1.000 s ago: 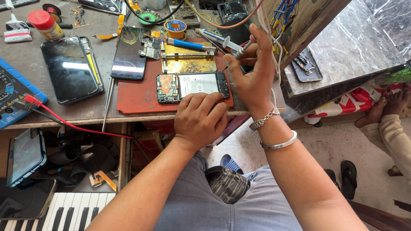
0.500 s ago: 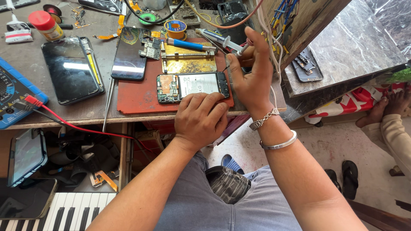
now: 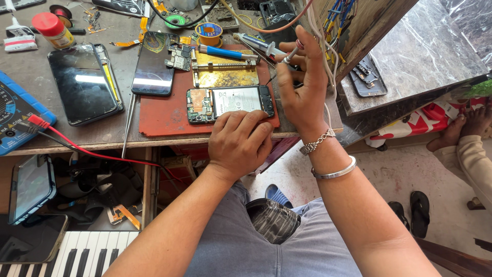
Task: The person repairs a disassembled smartphone at a cluttered workbench, holding the phone steady with one hand while using a screwdriver with the other to unscrew and work on the internal components. They reposition the phone, reach for small parts and tools on the bench, and continue driving screws into the device.
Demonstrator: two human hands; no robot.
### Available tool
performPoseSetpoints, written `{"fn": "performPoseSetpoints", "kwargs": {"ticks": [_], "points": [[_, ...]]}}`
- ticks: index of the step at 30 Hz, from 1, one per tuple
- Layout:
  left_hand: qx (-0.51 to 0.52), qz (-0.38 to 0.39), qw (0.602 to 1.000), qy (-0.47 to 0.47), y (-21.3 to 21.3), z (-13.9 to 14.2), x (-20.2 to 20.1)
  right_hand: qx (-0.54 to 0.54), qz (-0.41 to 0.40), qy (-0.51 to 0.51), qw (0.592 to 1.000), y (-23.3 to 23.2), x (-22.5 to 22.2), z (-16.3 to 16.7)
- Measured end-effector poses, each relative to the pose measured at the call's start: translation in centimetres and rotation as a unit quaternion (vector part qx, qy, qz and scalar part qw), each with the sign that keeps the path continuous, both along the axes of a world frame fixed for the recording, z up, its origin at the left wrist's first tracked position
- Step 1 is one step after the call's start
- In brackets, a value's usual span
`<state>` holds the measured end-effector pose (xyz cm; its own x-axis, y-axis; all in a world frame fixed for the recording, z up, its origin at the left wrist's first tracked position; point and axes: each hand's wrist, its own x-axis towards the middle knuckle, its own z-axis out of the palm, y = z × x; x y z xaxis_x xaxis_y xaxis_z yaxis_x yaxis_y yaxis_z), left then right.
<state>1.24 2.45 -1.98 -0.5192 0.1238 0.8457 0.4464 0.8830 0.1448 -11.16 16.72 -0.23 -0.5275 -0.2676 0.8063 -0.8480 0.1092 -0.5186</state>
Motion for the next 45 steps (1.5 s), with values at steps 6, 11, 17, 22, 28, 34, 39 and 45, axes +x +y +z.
{"fn": "performPoseSetpoints", "kwargs": {"ticks": [6,11,17,22,28,34,39,45], "points": [[-0.006,0.007,1.000,0.002,-0.01,-0.07,0.02,0.000,-0.035,-0.031,0.999,0.01,-0.10,-0.05],[-0.004,0.007,1.000,0.002,0.02,-0.02,-0.05,0.015,0.004,-0.010,1.000,0.04,-0.19,-0.30],[0.000,0.001,1.000,0.001,0.04,0.00,-0.06,0.008,-0.032,-0.031,0.999,-0.07,-0.70,-0.35],[0.000,0.003,1.000,0.002,0.04,0.02,0.00,0.021,-0.038,-0.026,0.999,-0.06,-0.57,-0.51],[0.001,0.006,1.000,0.007,0.07,0.00,-0.02,-0.083,0.136,-0.166,0.973,0.42,-0.54,-0.52],[-0.005,0.005,1.000,0.002,0.04,-0.03,-0.02,-0.010,0.229,-0.175,0.958,0.36,-0.13,-0.65],[-0.010,0.008,1.000,0.001,0.05,-0.08,-0.09,0.002,0.257,-0.168,0.952,0.25,-0.15,-0.57],[-0.009,0.006,1.000,0.001,0.06,-0.12,-0.11,0.014,0.266,-0.165,0.950,0.12,-0.34,-0.71]]}}
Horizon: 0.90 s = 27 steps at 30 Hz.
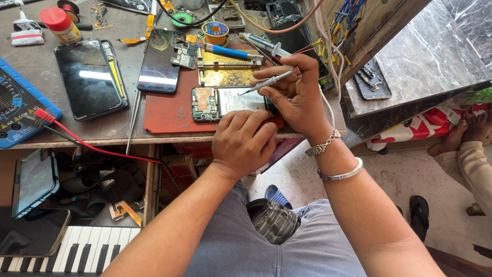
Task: The person repairs a disassembled smartphone at a cluttered workbench, holding the phone steady with one hand while using a screwdriver with the other to unscrew and work on the internal components. They reposition the phone, reach for small parts and tools on the bench, and continue driving screws into the device.
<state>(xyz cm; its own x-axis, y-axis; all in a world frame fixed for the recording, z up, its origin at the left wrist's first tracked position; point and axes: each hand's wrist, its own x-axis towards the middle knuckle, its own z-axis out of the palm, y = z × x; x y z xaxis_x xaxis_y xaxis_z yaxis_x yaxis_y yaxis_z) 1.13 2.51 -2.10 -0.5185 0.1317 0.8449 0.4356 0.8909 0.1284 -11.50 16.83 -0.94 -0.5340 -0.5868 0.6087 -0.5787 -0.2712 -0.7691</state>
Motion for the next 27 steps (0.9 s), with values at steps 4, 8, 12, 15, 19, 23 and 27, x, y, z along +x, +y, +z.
{"fn": "performPoseSetpoints", "kwargs": {"ticks": [4,8,12,15,19,23,27], "points": [[0.003,-0.002,1.000,-0.001,0.0,0.0,0.0,0.003,-0.003,0.008,1.000,-0.1,-0.1,-0.2],[0.001,0.000,1.000,0.000,0.0,0.0,0.0,0.003,-0.011,0.005,1.000,-0.2,-0.3,-0.3],[0.000,0.000,1.000,0.002,0.0,0.0,0.0,-0.008,-0.015,0.002,1.000,-0.2,-0.2,-0.3],[-0.002,0.003,1.000,0.000,0.0,-0.1,0.0,-0.011,-0.020,0.015,1.000,-0.1,0.0,-0.1],[0.000,0.003,1.000,-0.002,0.0,-0.1,0.1,0.002,-0.059,0.026,0.998,-0.1,0.4,0.5],[0.005,0.001,1.000,0.001,0.0,-0.1,0.0,-0.045,-0.117,0.024,0.992,0.5,0.5,0.8],[0.007,0.003,1.000,0.005,0.0,-0.1,0.1,-0.075,-0.162,-0.009,0.984,0.7,-0.2,0.7]]}}
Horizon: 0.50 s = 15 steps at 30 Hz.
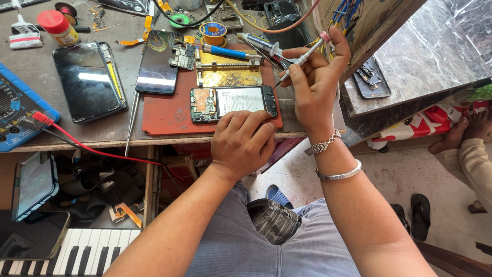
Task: The person repairs a disassembled smartphone at a cluttered workbench, holding the phone steady with one hand while using a screwdriver with the other to unscrew and work on the internal components. They reposition the phone, reach for small parts and tools on the bench, and continue driving screws into the device.
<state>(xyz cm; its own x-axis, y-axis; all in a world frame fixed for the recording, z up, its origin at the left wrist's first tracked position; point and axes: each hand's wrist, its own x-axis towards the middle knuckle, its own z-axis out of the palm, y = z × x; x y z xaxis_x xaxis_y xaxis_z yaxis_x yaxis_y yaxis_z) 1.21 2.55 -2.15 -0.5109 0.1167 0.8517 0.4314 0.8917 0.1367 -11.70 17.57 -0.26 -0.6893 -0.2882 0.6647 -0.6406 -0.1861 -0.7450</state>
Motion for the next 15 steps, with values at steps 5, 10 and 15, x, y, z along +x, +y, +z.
{"fn": "performPoseSetpoints", "kwargs": {"ticks": [5,10,15], "points": [[0.001,-0.009,1.000,-0.002,-0.08,0.00,-0.01,0.007,-0.005,-0.025,1.000,0.21,-0.59,-0.56],[0.003,-0.004,1.000,0.004,-0.07,-0.08,-0.10,0.016,0.003,-0.012,1.000,0.13,-0.64,-0.86],[0.003,-0.006,1.000,0.000,-0.11,-0.03,-0.03,0.014,0.005,-0.004,1.000,0.06,-0.62,-0.85]]}}
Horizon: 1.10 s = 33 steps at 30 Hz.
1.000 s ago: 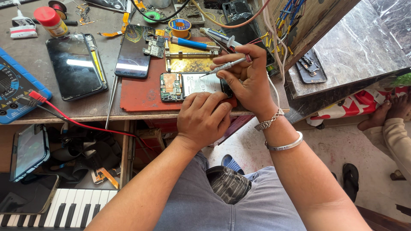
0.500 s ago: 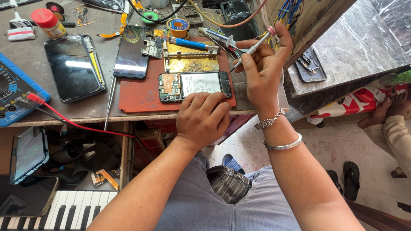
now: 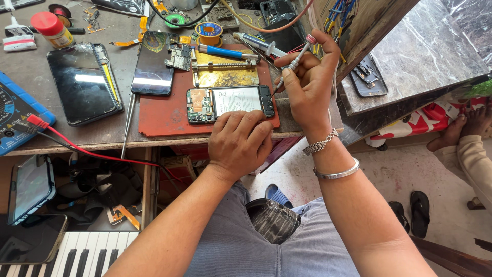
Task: The person repairs a disassembled smartphone at a cluttered workbench, holding the phone steady with one hand while using a screwdriver with the other to unscrew and work on the internal components. They reposition the phone, reach for small parts and tools on the bench, and continue driving screws into the device.
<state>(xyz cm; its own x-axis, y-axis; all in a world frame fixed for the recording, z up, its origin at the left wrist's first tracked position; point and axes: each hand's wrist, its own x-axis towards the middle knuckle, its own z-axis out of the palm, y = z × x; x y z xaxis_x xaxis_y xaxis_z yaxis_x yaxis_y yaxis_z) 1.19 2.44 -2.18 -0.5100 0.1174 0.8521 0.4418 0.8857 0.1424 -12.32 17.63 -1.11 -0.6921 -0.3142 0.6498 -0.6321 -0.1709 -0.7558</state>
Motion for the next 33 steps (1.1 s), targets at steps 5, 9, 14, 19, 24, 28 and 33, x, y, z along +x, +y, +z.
{"fn": "performPoseSetpoints", "kwargs": {"ticks": [5,9,14,19,24,28,33], "points": [[-0.003,0.003,1.000,-0.001,-0.02,0.04,0.02,0.004,0.006,-0.010,1.000,-0.02,0.17,0.13],[-0.007,0.009,1.000,-0.002,0.07,-0.03,0.00,0.015,-0.001,-0.005,1.000,-0.01,0.27,0.26],[-0.008,0.010,1.000,0.000,0.08,-0.08,0.00,0.016,-0.005,-0.006,1.000,0.05,0.25,0.17],[-0.004,0.003,1.000,-0.001,-0.01,-0.10,-0.02,0.011,-0.006,0.014,1.000,0.04,0.00,0.00],[-0.005,0.005,1.000,-0.001,0.02,-0.05,0.00,0.008,0.001,-0.004,1.000,0.03,0.03,0.01],[-0.005,0.006,1.000,-0.001,0.02,-0.07,0.02,0.008,0.005,-0.011,1.000,-0.01,0.12,0.11],[-0.003,0.003,1.000,-0.003,0.04,-0.14,-0.05,0.013,0.009,-0.004,1.000,-0.02,0.22,0.17]]}}
